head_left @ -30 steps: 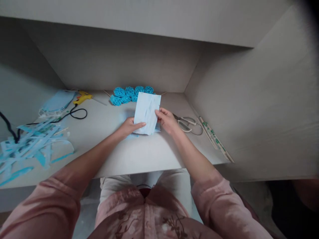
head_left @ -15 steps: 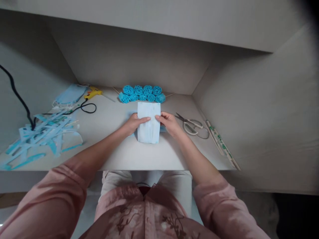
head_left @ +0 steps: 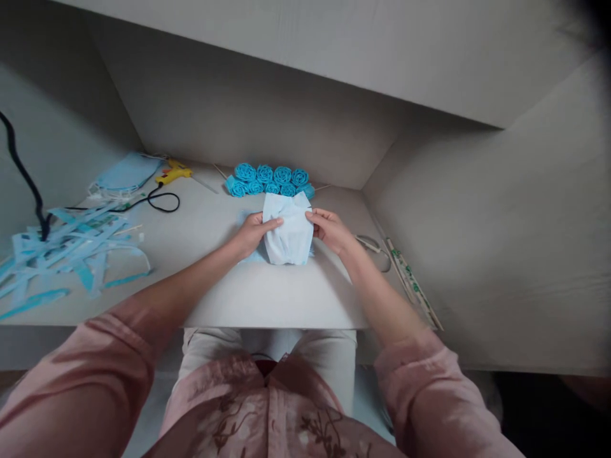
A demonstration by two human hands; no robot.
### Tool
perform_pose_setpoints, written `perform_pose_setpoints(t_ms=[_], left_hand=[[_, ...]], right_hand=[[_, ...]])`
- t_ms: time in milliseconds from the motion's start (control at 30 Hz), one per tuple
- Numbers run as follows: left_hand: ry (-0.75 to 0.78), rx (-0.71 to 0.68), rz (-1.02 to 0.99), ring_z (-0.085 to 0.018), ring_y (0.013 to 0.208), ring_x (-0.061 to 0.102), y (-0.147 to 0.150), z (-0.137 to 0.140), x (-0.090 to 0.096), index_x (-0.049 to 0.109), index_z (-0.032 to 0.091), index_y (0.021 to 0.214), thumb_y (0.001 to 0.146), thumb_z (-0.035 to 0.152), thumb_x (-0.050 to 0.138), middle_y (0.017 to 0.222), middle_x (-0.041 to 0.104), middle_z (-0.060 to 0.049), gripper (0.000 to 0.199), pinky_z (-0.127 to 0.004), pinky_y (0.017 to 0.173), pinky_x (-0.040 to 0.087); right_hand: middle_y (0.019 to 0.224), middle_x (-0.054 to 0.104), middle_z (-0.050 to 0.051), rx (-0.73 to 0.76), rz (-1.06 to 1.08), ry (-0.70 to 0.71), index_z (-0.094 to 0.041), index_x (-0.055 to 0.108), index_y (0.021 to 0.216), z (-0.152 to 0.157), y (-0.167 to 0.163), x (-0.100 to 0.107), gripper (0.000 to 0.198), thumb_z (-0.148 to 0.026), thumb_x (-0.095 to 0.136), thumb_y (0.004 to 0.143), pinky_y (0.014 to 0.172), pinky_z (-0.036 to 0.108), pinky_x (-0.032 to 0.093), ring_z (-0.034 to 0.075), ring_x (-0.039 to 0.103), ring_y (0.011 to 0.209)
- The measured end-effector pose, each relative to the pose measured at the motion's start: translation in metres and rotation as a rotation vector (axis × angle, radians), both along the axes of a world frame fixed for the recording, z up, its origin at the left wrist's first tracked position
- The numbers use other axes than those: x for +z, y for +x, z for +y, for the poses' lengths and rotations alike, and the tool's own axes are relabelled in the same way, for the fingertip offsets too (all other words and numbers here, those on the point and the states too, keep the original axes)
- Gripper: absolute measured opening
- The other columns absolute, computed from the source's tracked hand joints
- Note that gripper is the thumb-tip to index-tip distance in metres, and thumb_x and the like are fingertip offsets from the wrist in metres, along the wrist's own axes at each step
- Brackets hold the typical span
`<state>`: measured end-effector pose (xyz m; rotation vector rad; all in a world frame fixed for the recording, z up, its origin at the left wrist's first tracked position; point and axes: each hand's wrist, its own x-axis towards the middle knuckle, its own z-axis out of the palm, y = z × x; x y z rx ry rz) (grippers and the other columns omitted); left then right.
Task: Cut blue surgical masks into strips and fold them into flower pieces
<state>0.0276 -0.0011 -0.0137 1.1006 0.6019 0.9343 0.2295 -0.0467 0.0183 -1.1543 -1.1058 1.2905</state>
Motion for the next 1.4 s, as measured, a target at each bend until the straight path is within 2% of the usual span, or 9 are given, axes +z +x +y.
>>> perform_pose_setpoints(t_ms=[233,367,533,700,867,967,1133,1267,1400], left_hand=[[-0.015,-0.016,0.046,-0.018,0.068,0.063,0.000,-0.003,0.000,0.070,0.012,0.080,0.057,0.048,0.085,0.077,0.074,-0.006,0.046,-0.028,0.067,0.045],[-0.062,-0.010,0.060,-0.017,0.064,0.061,0.002,-0.006,0.002,0.068,0.012,0.078,0.057,0.053,0.084,0.072,0.072,-0.005,0.049,-0.028,0.063,0.044],[-0.052,-0.025,0.075,-0.013,0.057,0.058,0.002,-0.007,0.003,0.067,0.012,0.074,0.049,0.046,0.089,0.066,0.069,-0.002,0.047,-0.025,0.058,0.043],[0.030,0.007,0.070,-0.012,0.057,0.055,0.000,-0.004,-0.001,0.067,0.013,0.072,0.056,0.044,0.086,0.065,0.067,0.000,0.040,-0.024,0.057,0.040],[0.033,0.010,0.110,-0.013,0.058,0.056,0.002,-0.006,-0.003,0.066,0.013,0.074,0.055,0.046,0.086,0.065,0.067,0.000,0.042,-0.025,0.058,0.041],[0.047,0.018,0.147,-0.012,0.056,0.054,0.003,-0.010,-0.001,0.067,0.013,0.072,0.052,0.044,0.087,0.062,0.065,0.001,0.042,-0.024,0.056,0.040],[0.086,0.028,0.202,-0.012,0.056,0.052,0.003,-0.011,-0.001,0.065,0.013,0.067,0.055,0.047,0.085,0.061,0.063,0.001,0.042,-0.024,0.055,0.038],[0.070,0.046,0.109,-0.012,0.057,0.052,0.002,-0.006,-0.004,0.066,0.014,0.070,0.066,0.053,0.078,0.062,0.064,0.000,0.041,-0.025,0.057,0.038],[0.012,0.015,0.003,-0.012,0.060,0.054,0.003,-0.005,-0.004,0.067,0.013,0.073,0.065,0.049,0.080,0.064,0.065,-0.001,0.039,-0.025,0.061,0.041]], right_hand=[[0.071,0.069,0.000,0.030,0.021,-0.030,-0.018,0.070,0.079,0.001,-0.017,-0.017,0.042,-0.047,0.087,0.055,0.063,0.026,0.047,0.013,0.059,0.062],[0.075,0.071,0.000,-0.092,0.033,0.035,-0.018,0.071,0.083,-0.007,-0.026,-0.023,0.043,-0.046,0.087,0.054,0.065,0.026,0.046,0.014,0.059,0.066],[0.069,0.068,-0.001,-0.167,0.061,0.051,-0.019,0.071,0.081,-0.011,-0.025,-0.028,0.041,-0.052,0.082,0.059,0.059,0.026,0.042,0.013,0.055,0.062],[0.066,0.065,-0.001,-0.275,0.120,0.065,-0.020,0.068,0.074,-0.009,-0.026,-0.027,0.041,-0.056,0.079,0.060,0.056,0.026,0.040,0.013,0.054,0.060],[0.076,0.072,0.004,-0.100,0.134,-0.020,-0.019,0.070,0.082,-0.012,-0.027,-0.026,0.049,-0.063,0.077,0.061,0.061,0.029,0.046,0.019,0.064,0.070],[0.080,0.074,0.005,-0.024,0.130,-0.079,-0.019,0.071,0.086,-0.016,-0.029,-0.025,0.051,-0.057,0.083,0.054,0.068,0.032,0.051,0.022,0.067,0.075],[0.084,0.075,0.005,-0.089,0.098,-0.044,-0.018,0.073,0.086,-0.019,-0.033,-0.022,0.043,-0.042,0.088,0.054,0.076,0.033,0.052,0.021,0.068,0.078],[0.086,0.076,0.006,-0.097,0.145,-0.016,-0.019,0.072,0.086,-0.016,-0.031,-0.023,0.043,-0.047,0.086,0.057,0.074,0.032,0.053,0.023,0.069,0.082],[0.085,0.076,0.007,-0.088,0.212,-0.026,-0.019,0.071,0.084,-0.012,-0.028,-0.025,0.046,-0.050,0.086,0.055,0.072,0.033,0.053,0.026,0.070,0.084]])
